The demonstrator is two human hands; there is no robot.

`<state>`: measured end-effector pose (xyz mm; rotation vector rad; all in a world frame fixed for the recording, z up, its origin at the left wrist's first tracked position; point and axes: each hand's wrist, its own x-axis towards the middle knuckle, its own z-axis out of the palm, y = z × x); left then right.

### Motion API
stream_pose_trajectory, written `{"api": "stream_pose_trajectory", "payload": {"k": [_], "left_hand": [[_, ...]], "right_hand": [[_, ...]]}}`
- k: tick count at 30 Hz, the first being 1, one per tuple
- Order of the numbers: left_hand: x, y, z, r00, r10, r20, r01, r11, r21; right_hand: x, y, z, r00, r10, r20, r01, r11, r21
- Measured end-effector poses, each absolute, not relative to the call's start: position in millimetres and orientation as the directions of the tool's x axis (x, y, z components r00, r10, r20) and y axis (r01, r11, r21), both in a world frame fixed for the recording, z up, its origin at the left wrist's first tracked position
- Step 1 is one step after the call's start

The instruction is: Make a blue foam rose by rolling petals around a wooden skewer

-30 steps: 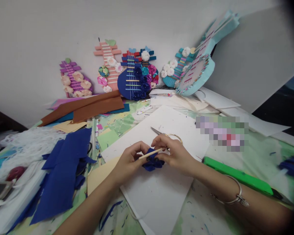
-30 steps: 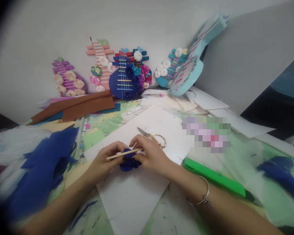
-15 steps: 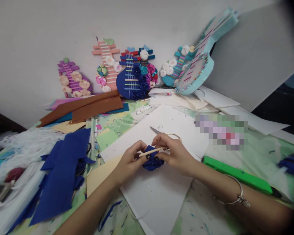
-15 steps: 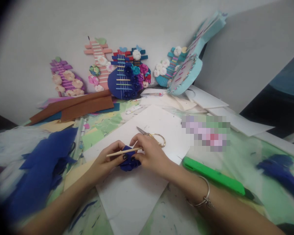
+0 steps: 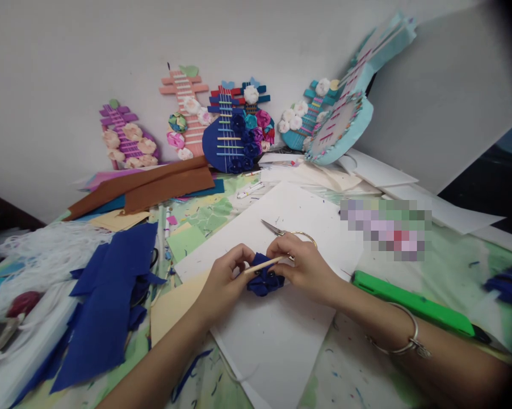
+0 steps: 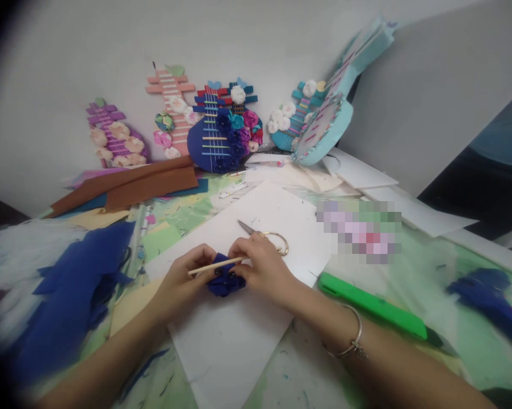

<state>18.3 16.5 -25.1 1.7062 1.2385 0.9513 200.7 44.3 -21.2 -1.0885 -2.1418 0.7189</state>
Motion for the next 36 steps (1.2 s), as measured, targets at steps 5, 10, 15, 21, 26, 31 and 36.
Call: {"api": "stream_pose_trajectory", "payload": {"k": [5, 10, 15, 21, 26, 31, 36], "left_hand": [[19, 14, -25, 0.245, 0.951, 0.187, 0.528, -0.293, 0.797], [22, 15, -26, 0.226, 0.969, 0.100, 0.382, -0.183, 0.906], [21, 17, -29, 0.167, 0.983, 0.073, 0.328, -0.125, 0.936], [19, 14, -31, 0.103, 0.990, 0.101, 0.326, -0.129, 0.936], [19, 16, -30, 0.140, 0.989, 0.057, 0.179, -0.082, 0.980], [15, 20, -34, 0.193, 0.981, -0.022, -0.061, 0.034, 0.998], [11, 20, -35, 0.285, 0.954, -0.092, -0.144, 0.138, 0.980]], "right_hand": [[199, 41, -19, -0.485, 0.843, 0.233, 0.528, 0.495, -0.691], [199, 40, -20, -0.479, 0.848, 0.226, 0.533, 0.486, -0.693], [202, 41, -18, -0.548, 0.785, 0.288, 0.462, 0.572, -0.678], [203, 44, -20, -0.560, 0.720, 0.410, 0.424, 0.675, -0.604], [203, 46, -25, -0.525, 0.750, 0.403, 0.411, 0.638, -0.651], [204, 46, -23, -0.534, 0.759, 0.374, 0.361, 0.604, -0.710], [205, 45, -18, -0.570, 0.743, 0.351, 0.350, 0.606, -0.714]]}}
